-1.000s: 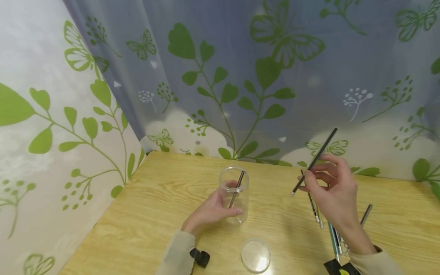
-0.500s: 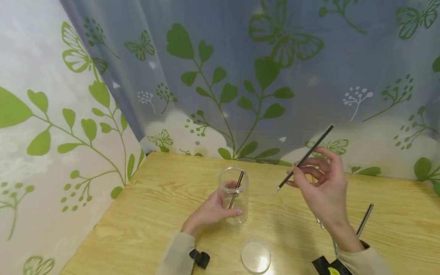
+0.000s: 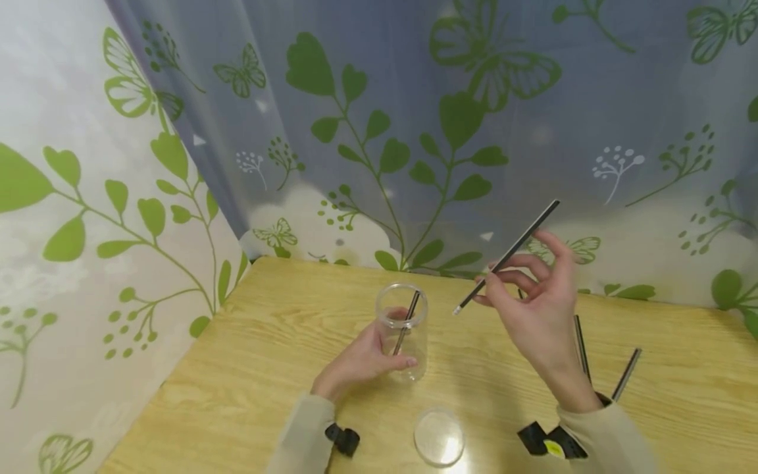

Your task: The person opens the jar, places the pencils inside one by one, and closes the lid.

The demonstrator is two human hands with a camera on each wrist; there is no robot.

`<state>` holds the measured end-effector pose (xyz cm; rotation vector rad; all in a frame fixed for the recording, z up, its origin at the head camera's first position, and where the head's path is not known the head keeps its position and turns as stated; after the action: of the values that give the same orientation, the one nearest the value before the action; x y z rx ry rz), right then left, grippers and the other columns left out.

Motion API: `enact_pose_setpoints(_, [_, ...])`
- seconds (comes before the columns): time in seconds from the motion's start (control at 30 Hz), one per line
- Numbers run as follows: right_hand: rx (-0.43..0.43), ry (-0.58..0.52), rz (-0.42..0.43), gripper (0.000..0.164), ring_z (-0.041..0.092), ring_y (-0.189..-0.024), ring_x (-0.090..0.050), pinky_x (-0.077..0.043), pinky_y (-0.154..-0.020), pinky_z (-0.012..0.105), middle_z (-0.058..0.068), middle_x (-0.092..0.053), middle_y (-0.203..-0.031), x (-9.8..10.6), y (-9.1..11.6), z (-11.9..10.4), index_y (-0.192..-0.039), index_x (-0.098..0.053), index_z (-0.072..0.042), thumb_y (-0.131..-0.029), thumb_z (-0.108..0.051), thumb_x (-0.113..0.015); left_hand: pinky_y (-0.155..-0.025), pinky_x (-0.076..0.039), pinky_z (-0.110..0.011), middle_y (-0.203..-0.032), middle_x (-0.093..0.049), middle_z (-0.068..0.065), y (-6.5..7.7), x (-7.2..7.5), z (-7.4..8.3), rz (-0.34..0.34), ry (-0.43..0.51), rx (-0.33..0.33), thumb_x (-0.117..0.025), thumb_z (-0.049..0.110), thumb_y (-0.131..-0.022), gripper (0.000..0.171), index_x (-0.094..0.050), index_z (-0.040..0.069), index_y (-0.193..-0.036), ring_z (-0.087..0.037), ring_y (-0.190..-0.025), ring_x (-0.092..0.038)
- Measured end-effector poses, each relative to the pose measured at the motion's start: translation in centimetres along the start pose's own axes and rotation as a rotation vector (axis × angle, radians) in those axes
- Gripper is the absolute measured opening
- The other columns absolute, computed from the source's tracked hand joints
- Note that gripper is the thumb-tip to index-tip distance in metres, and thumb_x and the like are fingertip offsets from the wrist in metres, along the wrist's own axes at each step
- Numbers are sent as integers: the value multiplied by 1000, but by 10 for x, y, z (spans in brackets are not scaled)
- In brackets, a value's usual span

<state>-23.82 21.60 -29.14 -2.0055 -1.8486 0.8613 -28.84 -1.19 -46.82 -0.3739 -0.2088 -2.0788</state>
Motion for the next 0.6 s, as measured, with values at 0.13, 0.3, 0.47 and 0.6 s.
enact_pose_setpoints(0.13, [0,-15,8,80,18,-82,-73,-63,-63,36,10,-65,-99,-6,-3,0,-150,-32,-12,-85,28,-57,-120,-33,-59,-152,-53,3,0,0,1,-5,12,2,-83,29,-86,71,-45,32,-146,-23,-145,-45])
enact_pose_setpoints(0.3, [5,-34,10,82,18,-81,-73,-63,-65,37,9,-64,-98,-15,-6,1,-150,-31,-13,-85,28,-57,-121,-30,-60,-152,-54,4,-1,-1,0,-13,42,5,-83,28,-86,72,-44,33,-146,-24,-146,-44])
enact_pose_setpoints(0.47, [9,-23,-7,84,18,-82,-74,-63,-65,37,9,-64,-99,-25,-8,3,-152,-28,-14,-85,26,-59,-120,-31,-60,-151,-55,3,-1,0,0,-6,22,-1,-83,29,-86,71,-44,33,-145,-23,-145,-46])
enact_pose_setpoints(0.6, [23,-40,-17,85,19,-81,-74,-63,-64,38,9,-63,-98,-32,-8,6,-152,-27,-13,-84,27,-59,-120,-32,-59,-151,-55,3,-2,0,-1,-2,10,-4,-83,29,-86,71,-45,33,-145,-23,-144,-47])
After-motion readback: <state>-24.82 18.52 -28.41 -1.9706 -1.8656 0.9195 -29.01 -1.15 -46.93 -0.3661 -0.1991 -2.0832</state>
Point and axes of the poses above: each hand's wrist, its own y-axis away from the middle knuckle, its own x-axis out of the back of the hand, z = x × y, the point moved 9 cm from there along -y, towards the middle knuckle
